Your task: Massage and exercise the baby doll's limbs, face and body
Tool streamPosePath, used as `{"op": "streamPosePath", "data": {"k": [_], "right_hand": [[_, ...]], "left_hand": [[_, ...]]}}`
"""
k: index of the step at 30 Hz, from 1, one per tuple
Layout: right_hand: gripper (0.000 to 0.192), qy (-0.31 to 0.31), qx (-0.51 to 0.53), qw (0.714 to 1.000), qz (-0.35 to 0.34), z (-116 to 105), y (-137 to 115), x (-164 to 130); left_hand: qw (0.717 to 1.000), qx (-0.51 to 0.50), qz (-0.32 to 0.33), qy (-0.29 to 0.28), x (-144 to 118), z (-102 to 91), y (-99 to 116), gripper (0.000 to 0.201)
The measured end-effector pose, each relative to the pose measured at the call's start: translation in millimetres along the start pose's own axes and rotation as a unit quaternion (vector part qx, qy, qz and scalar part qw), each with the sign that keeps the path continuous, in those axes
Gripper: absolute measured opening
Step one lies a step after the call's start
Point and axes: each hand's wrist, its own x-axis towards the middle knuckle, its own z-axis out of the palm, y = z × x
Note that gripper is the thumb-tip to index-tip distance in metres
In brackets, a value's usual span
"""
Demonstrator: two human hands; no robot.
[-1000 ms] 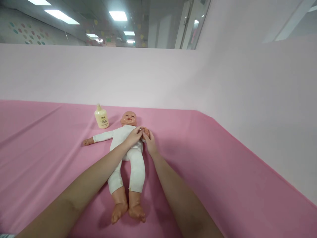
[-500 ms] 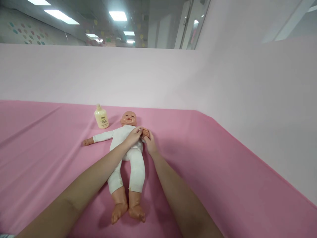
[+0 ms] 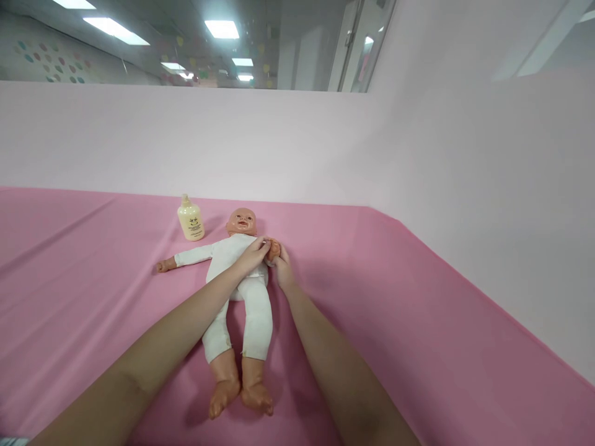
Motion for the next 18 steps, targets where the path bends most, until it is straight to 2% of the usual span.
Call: {"op": "streamPosePath", "data": {"k": [4,9,13,18], "right_hand": [[0.055,0.022,0.096,0.995,0.028,0.9,0.6,1.7],[0.051,0.03,0.151,0.986,0.057,1.6,5.1,5.4],[0.046,0.043,0.159,0.984,0.061,0.6,5.9,7.5],[0.049,0.02,0.152,0.988,0.033,-1.4,0.0,6.7]], "left_hand": [[0.999,0.01,-0.005,-0.046,-5.7,-0.2,2.0,0.04],[0.996,0.028,0.013,-0.084,-10.0,-1.1,5.9,0.074],[0.994,0.057,0.024,-0.093,-9.8,-1.4,7.1,0.078],[0.993,0.066,0.027,-0.094,-7.4,-1.5,4.1,0.075]]}}
